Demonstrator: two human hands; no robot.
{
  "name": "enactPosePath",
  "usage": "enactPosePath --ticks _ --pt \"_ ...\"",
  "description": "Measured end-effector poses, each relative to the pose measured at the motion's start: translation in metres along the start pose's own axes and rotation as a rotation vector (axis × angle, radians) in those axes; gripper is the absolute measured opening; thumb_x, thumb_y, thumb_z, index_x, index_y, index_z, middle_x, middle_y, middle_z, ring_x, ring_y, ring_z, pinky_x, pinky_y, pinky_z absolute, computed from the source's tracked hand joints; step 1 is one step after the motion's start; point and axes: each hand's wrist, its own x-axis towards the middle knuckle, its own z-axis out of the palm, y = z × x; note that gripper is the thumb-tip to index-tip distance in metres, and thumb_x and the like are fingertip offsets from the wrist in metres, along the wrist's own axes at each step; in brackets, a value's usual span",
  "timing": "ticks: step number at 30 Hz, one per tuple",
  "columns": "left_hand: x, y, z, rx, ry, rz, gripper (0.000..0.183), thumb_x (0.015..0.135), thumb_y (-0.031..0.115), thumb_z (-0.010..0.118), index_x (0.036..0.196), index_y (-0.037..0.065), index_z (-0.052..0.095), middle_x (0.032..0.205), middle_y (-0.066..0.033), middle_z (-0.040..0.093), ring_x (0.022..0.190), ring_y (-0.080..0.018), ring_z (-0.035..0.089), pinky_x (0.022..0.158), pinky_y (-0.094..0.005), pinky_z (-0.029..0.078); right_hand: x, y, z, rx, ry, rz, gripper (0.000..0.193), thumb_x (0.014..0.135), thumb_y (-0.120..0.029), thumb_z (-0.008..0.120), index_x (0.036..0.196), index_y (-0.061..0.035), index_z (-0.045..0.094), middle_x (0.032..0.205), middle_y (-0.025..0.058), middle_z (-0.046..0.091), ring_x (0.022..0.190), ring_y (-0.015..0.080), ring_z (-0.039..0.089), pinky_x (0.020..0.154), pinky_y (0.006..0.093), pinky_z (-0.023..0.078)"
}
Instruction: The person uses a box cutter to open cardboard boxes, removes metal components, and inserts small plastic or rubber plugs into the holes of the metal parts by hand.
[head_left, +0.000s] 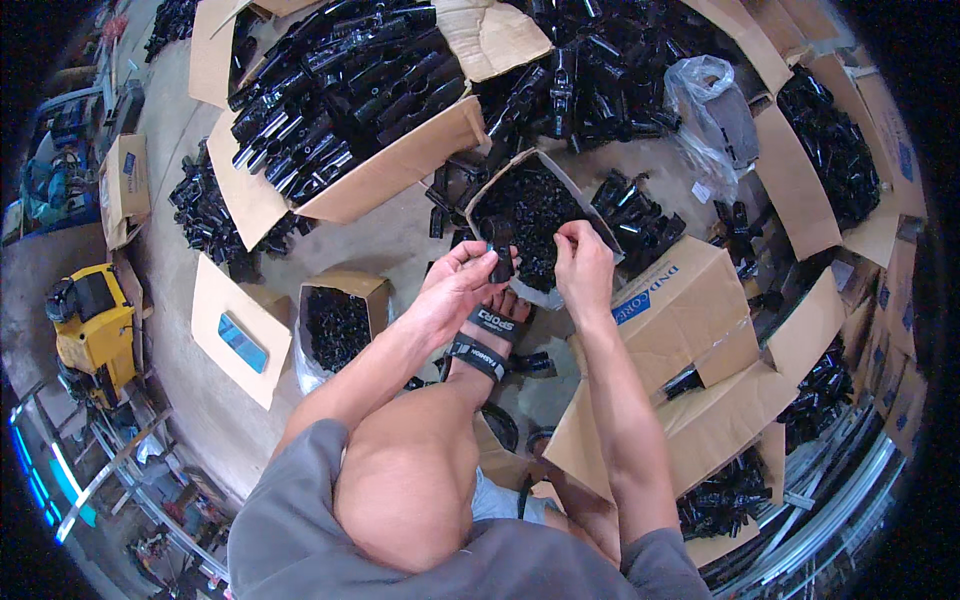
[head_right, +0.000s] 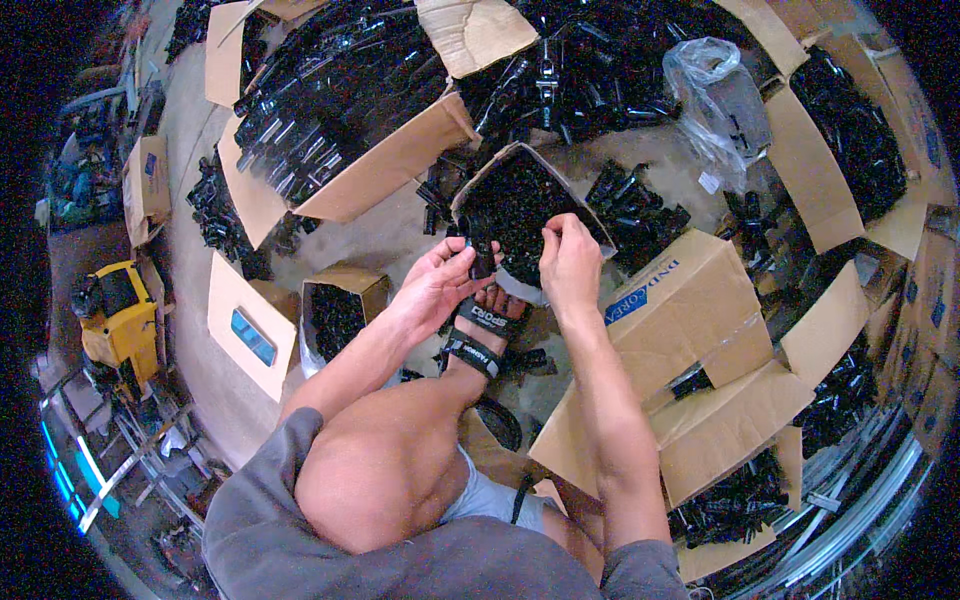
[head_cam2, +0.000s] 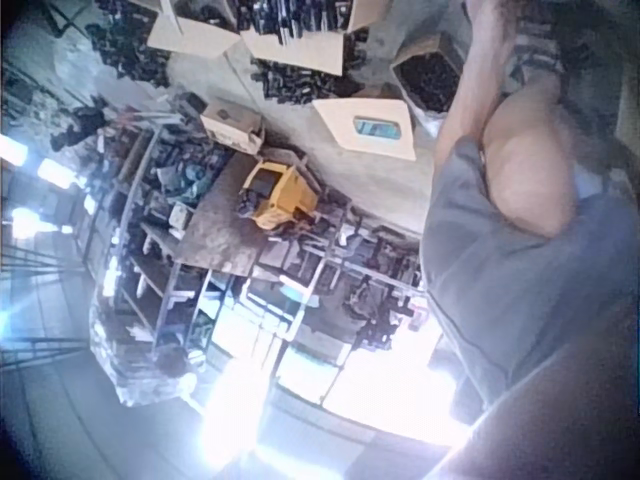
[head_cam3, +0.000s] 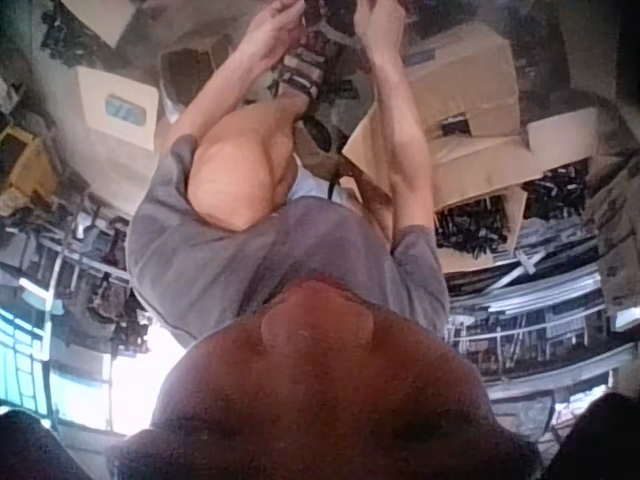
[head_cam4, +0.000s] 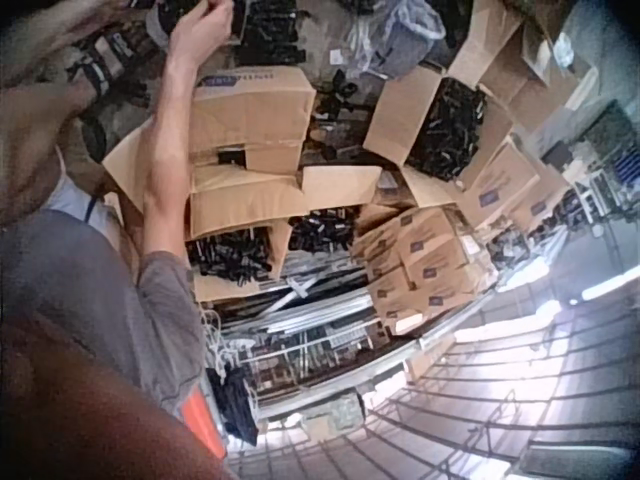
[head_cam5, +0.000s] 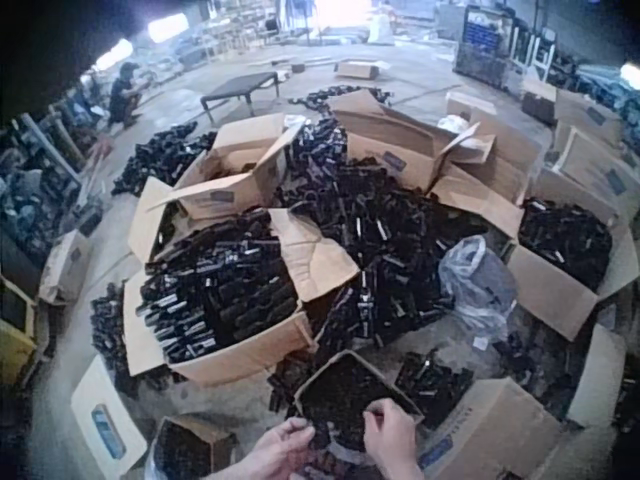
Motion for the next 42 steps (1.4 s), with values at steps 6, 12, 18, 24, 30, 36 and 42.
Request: enactPosePath --ticks 6,12,18,24,30,36,42 --pt "-0.002 0.003 0.009 0.036 -0.005 0.059 0.02 0.101 0.017 0.066 0.117 0.013 0.055 0.125 -0.0076 0.069 0.117 -0.0178 0.065 0.102 -0.0412 0.055 -0.023 -0.014 -0.011 0.731 -0.18 0.4 0.02 0.097 -0.007 0.063 0.115 -0.0009 0.069 0.092 0.0076 0.073 0.083 0.0141 0.069 0.076 0.0293 0.055" --pt "0.0 -0.003 0.012 0.032 0.001 0.099 0.026 0.098 0.014 0.07 0.118 0.009 0.055 0.119 -0.0072 0.069 0.106 -0.0149 0.066 0.093 -0.0338 0.055 -0.041 -0.063 -0.023 0.64 -0.101 0.231 0.019 0.097 -0.007 0.065 0.114 0.0009 0.069 0.1 0.0094 0.074 0.089 0.015 0.071 0.078 0.0291 0.057" --pt "-0.005 -0.004 0.022 0.091 0.034 0.119 0.026 0.095 0.011 0.073 0.115 0.01 0.056 0.098 0.0005 0.067 0.086 -0.0089 0.063 0.077 -0.0264 0.053 -0.041 -0.077 -0.023 0.344 -0.006 0.042 0.018 0.095 -0.009 0.066 0.111 -0.0012 0.071 0.096 0.0129 0.075 0.087 0.0258 0.073 0.075 0.0359 0.058" --pt "0.002 -0.01 0.023 0.156 0.058 0.164 0.032 0.092 0.012 0.078 0.116 0.006 0.058 0.095 0.0005 0.068 0.081 -0.005 0.059 0.072 -0.0224 0.048 -0.038 -0.071 -0.019 0.23 0.05 -0.046 0.015 0.092 -0.01 0.069 0.103 -0.0017 0.074 0.097 0.0142 0.074 0.09 0.0315 0.069 0.08 0.0395 0.055" --pt "0.004 -0.009 0.032 0.152 0.103 0.154 0.029 0.093 0.009 0.076 0.116 0.006 0.059 0.096 0.0006 0.069 0.082 -0.0046 0.059 0.072 -0.022 0.048 -0.039 -0.07 -0.016 0.183 0.123 -0.058 0.014 0.093 -0.01 0.068 0.102 -0.0016 0.075 0.097 0.0142 0.074 0.089 0.0311 0.069 0.08 0.0398 0.055" --pt "0.004 -0.008 0.045 0.204 0.106 0.213 0.024 0.095 0.003 0.07 0.114 0.008 0.056 0.087 0.0036 0.062 0.07 -0.0034 0.053 0.062 -0.0188 0.042 -0.034 -0.069 -0.02 0.088 0.181 -0.165 0.013 0.093 -0.013 0.068 0.098 -0.002 0.072 0.09 0.0146 0.071 0.084 0.0344 0.066 0.076 0.0433 0.053" --pt "0.001 -0.011 0.041 0.289 0.128 0.292 0.024 0.091 0.001 0.074 0.111 0.005 0.061 0.095 -0.0003 0.068 0.085 -0.0068 0.063 0.077 -0.0233 0.052 -0.032 -0.068 -0.016 0.024 0.142 -0.163 0.019 0.099 -0.017 0.059 0.09 -0.0014 0.062 0.089 0.0174 0.065 0.086 0.0384 0.062 0.075 0.0476 0.05"
